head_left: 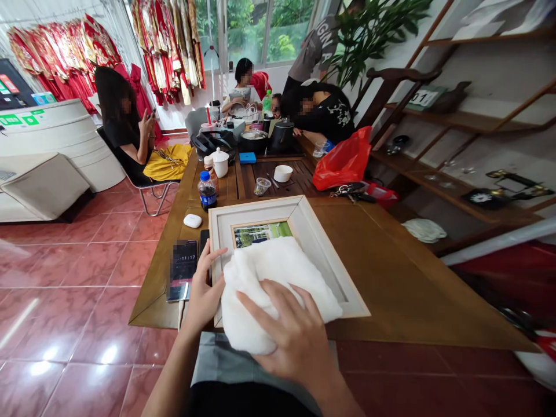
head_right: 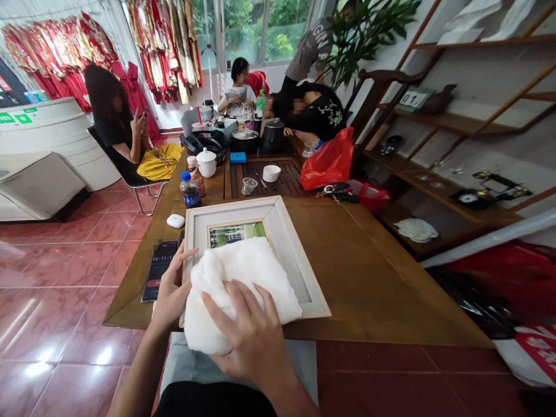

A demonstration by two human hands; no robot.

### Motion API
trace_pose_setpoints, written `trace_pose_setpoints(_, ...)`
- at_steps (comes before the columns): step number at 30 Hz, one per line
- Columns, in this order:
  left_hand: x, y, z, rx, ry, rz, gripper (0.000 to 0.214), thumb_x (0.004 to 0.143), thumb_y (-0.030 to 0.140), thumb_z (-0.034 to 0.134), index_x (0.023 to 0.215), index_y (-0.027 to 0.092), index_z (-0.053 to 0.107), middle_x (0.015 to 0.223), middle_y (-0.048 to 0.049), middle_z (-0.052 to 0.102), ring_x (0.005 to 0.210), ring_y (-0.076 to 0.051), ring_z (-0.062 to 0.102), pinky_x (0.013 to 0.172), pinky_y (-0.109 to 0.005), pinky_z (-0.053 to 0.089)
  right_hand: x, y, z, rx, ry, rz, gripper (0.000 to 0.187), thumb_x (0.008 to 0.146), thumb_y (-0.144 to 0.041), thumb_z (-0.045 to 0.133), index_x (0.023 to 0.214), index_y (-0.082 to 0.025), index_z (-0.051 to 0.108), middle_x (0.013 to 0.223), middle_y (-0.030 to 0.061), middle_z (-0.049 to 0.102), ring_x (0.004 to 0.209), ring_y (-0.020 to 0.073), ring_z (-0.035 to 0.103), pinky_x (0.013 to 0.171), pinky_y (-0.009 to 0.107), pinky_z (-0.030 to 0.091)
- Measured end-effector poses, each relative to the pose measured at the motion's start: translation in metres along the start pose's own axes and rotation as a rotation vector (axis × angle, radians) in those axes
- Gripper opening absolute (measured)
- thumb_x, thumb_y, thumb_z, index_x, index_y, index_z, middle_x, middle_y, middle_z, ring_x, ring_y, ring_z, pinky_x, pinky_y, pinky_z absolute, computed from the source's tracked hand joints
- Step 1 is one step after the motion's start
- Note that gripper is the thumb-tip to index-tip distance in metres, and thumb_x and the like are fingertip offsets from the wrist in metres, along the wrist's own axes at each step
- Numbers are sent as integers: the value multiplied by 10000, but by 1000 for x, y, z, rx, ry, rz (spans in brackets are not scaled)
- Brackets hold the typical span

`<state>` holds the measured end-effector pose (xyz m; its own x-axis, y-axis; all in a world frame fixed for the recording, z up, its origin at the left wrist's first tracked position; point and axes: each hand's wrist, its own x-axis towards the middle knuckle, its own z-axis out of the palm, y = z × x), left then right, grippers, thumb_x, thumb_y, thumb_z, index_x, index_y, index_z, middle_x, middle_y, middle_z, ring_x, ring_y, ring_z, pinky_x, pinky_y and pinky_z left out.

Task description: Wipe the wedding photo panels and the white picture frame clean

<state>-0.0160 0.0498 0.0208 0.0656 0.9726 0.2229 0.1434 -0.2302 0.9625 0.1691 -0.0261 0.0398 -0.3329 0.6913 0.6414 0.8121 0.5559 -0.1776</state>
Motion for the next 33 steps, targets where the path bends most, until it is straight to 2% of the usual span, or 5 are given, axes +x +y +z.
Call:
trace_pose_setpoints(7, -2, 3, 3, 43, 7, 5, 427, 878, 204, 606, 1295, 278, 662, 1684, -64, 308, 1588, -258, 198, 1284, -487, 175, -20, 40, -18, -130, 14, -37, 524, 851, -416, 600, 1347, -256, 654, 1285, 148, 608, 1126, 322, 612, 982, 479, 396)
trace_pose_setpoints(13, -2, 4, 4, 24, -10, -1, 431, 878, 211, 613, 1301, 278, 658, 1695, -56, 281, 1587, -268, 202, 1286, -478, 182, -40, 72, -35, -284, 41, 44, 523, 842, -378, 640, 1351, -259, 640, 1253, 133, 609, 1055, 316, 635, 965, 471, 412)
trace_pose_setpoints(18, -1, 2, 3, 16, 5, 0, 432, 873, 199, 605, 1295, 271, 662, 1690, -59, 298, 1584, -282, 208, 1289, -478, 181, -33, 55, -31, -246, 7, 76, 530, 842, -391, 640, 1362, -285, 617, 1254, 138, 606, 1092, 326, 619, 1000, 500, 387)
trace_pose_setpoints(27, 0, -1, 0, 5, 1, 8, 395, 898, 237, 639, 1291, 272, 663, 1684, -55, 315, 1571, -276, 255, 1283, -458, 206, -5, -4, 4, -33, 39, 61, 528, 832, -428, 594, 1340, -291, 641, 1272, 149, 625, 1150, 341, 594, 1041, 544, 348)
trace_pose_setpoints(33, 1, -2, -1, 14, 0, -10, 403, 894, 220, 622, 1291, 277, 664, 1687, -45, 309, 1577, -271, 235, 1285, -448, 200, -10, 10, -4, -32, 38, 38, 510, 868, -435, 560, 1354, -303, 633, 1274, 125, 635, 1136, 322, 613, 1026, 509, 385)
